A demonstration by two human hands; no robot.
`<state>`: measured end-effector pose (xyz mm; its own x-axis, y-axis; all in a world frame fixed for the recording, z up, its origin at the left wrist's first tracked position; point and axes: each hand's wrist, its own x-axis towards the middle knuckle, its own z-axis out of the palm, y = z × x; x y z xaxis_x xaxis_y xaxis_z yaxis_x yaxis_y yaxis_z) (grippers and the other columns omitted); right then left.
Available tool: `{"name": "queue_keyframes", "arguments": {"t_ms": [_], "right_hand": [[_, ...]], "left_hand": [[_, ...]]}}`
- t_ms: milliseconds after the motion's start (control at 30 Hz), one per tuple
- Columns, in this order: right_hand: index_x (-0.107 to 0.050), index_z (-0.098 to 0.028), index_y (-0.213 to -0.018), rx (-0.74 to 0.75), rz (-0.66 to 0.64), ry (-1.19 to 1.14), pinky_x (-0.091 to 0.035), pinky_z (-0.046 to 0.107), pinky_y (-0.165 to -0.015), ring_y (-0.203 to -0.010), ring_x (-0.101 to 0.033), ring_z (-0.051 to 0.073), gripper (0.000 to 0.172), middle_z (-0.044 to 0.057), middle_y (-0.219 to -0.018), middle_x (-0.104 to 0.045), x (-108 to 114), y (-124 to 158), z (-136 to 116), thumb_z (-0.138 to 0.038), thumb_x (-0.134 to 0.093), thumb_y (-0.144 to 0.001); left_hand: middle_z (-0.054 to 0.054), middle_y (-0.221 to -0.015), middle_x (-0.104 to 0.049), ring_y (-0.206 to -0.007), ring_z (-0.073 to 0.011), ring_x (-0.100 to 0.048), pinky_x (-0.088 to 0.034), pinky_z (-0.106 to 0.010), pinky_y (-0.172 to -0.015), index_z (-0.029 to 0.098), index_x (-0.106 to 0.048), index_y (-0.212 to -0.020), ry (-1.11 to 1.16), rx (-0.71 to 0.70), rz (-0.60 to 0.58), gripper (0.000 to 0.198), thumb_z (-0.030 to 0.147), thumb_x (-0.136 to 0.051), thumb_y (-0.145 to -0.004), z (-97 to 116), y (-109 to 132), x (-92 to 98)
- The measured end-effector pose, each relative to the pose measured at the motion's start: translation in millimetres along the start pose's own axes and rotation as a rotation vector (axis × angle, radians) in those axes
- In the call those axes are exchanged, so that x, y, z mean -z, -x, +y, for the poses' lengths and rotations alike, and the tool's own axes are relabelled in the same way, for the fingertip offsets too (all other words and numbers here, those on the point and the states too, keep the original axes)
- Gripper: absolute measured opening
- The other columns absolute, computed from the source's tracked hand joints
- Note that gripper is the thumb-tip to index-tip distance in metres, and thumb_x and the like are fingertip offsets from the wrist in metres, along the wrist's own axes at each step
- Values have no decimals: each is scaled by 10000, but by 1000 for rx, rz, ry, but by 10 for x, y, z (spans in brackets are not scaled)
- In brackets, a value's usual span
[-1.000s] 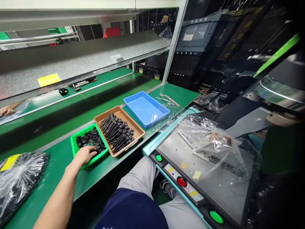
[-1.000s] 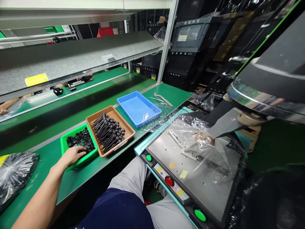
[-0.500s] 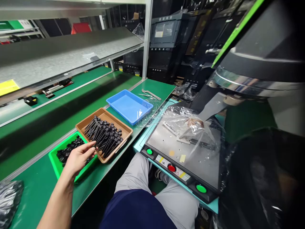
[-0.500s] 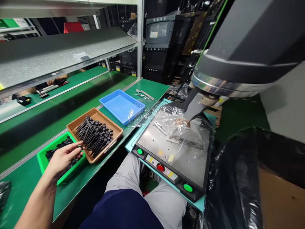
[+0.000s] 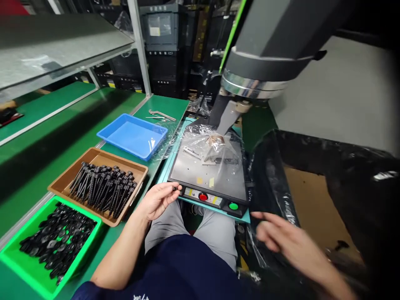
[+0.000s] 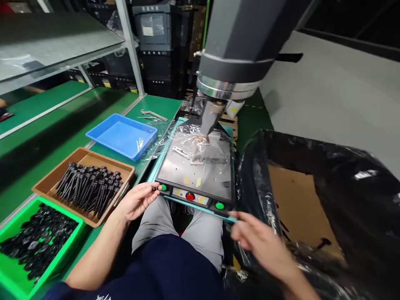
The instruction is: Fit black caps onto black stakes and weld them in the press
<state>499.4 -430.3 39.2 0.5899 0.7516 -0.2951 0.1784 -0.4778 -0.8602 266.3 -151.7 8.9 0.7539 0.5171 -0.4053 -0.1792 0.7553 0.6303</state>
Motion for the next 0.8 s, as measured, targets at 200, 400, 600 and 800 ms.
{"name": "queue_keyframes", "arguments": {"t_ms": [200, 400, 600, 800], "right_hand": [[-635, -160, -1155, 167, -403, -116, -429, 266, -545, -532, -512, 129, 440, 33, -686, -646, -1073, -71, -239, -500, -421, -975], [-609, -137, -1182, 164, -376, -278, -409, 249, -527, -531, -510, 115, 467, 31, -687, -644, -1251, -146, -194, -522, -454, -966], [-618, -120, -1109, 17, -461, -553, -341, 213, -462, -474, -466, 86, 477, 8, -633, -604, -1323, -136, -154, -548, -565, -904], [-636, -122, -1011, -115, -587, -989, -217, 197, -382, -370, -296, 51, 388, -52, -519, -486, -1336, -127, -156, -465, -679, -835]], "left_hand": [[-87, -1054, -725, -940, -185, -695, -565, -298, -840, 151, -726, -920, -32, 13, -106, 227, 216, -798, -715, -143, -145, -286], [-91, -1085, -723, -919, -179, -693, -559, -273, -794, 148, -734, -918, -42, -42, -74, 233, 219, -801, -706, -162, -125, -285], [-97, -1067, -736, -894, -184, -701, -555, -267, -769, 142, -749, -904, -54, -98, -34, 256, 217, -827, -672, -210, -117, -313], [-97, -1033, -745, -885, -202, -704, -552, -311, -782, 156, -756, -895, -109, -114, -67, 249, 255, -828, -678, -221, -138, -344]]}}
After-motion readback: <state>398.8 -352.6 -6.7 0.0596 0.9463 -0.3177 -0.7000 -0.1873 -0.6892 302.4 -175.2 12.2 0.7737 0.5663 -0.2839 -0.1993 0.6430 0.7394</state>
